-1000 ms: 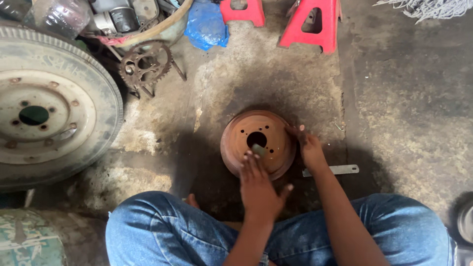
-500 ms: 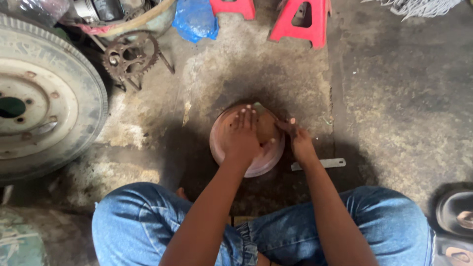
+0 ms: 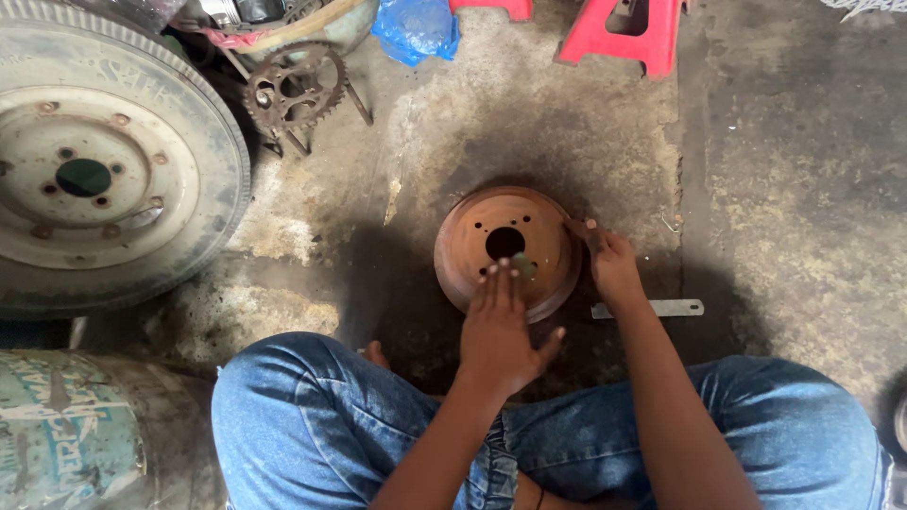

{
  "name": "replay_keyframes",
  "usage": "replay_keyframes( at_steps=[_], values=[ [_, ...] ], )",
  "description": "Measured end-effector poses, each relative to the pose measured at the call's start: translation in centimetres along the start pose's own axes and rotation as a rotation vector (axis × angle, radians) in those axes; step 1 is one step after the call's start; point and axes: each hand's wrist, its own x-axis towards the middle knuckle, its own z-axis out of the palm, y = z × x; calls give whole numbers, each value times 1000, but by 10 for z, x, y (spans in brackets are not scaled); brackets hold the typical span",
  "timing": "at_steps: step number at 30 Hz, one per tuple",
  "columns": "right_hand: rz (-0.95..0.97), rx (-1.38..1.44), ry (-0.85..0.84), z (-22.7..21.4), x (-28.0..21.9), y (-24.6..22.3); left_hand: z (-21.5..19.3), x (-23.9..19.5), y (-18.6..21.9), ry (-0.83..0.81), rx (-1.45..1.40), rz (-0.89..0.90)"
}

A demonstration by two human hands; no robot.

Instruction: The person scrubs a rusty, circular metal part with a green abrasive pad. They rotate the part to clean different sections, including the central hole and the outer rim, while sitting on the floor.

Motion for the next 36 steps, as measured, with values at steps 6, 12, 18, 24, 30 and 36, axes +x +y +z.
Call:
replay_keyframes(
  at_steps=[6, 12, 18, 24, 30, 36],
  values=[
    [42, 84, 43, 1, 13, 36, 5, 77, 6, -151, 237, 112],
    [-152, 238, -29, 1, 13, 33, 3, 122, -20, -122, 228, -65],
    [23, 142, 27, 3, 3, 16, 5, 74, -37, 12, 167, -279],
    [-119, -164, 46, -3, 4, 13, 5, 3, 3, -38, 15, -212],
    [-81, -35, 16, -4, 7, 11, 22, 38, 19, 94, -73, 26],
    [25, -4, -11, -7, 1, -3, 17, 116, 1, 6, 186, -9]
  ],
)
